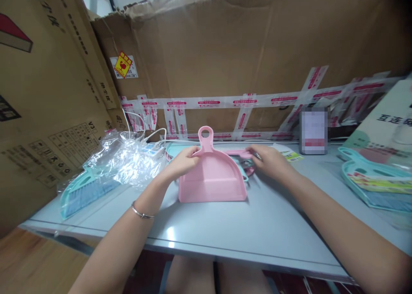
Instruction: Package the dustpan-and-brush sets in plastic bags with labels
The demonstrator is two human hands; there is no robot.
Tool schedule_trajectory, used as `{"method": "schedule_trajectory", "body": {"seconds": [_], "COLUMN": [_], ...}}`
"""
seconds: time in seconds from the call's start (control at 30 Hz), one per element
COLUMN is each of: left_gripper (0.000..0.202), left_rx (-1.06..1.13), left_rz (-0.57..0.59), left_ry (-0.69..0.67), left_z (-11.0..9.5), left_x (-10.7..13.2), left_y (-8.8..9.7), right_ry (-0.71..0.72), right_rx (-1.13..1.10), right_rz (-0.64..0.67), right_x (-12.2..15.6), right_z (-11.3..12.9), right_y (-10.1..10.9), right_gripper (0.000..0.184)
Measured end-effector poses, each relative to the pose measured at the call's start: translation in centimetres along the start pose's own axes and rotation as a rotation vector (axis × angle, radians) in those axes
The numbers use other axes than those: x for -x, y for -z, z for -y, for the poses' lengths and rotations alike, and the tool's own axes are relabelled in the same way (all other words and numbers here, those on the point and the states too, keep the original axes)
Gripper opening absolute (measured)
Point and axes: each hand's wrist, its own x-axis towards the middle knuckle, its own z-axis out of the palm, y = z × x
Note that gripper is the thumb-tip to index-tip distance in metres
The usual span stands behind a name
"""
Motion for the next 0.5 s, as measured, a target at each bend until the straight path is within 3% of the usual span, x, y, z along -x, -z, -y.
{"method": "schedule_trajectory", "body": {"seconds": [0.2, 0.3, 0.33, 0.4, 0.5], "left_gripper": [0.045, 0.047, 0.047, 0.048, 0.046], "left_rx": [0.142, 0.198, 0.205, 0.207, 0.223], "left_rz": [0.044, 0.07, 0.074, 0.077, 0.073], "left_ry": [-0.103, -0.108, -0.103, -0.084, -0.064], "left_z": [0.3, 0.5, 0.5, 0.7, 0.8], "left_x": [-0.1, -0.2, -0.2, -0.3, -0.3], "left_y": [-0.1, -0.2, -0.2, -0.3, -0.4], "right_ry": [-0.132, -0.195, -0.209, -0.2, -0.138], "right_rx": [-0.27, -0.578, -0.713, -0.881, -0.82], "right_rz": [-0.659, -0.843, -0.846, -0.728, -0.446], "right_x": [-0.3, -0.5, -0.4, -0.2, 0.7], "right_z": [0.3, 1.1, 1.6, 3.2, 6.7], "right_y": [3.2, 4.5, 4.7, 4.6, 3.7], "right_gripper": [0.019, 0.023, 0.024, 0.024, 0.022]}}
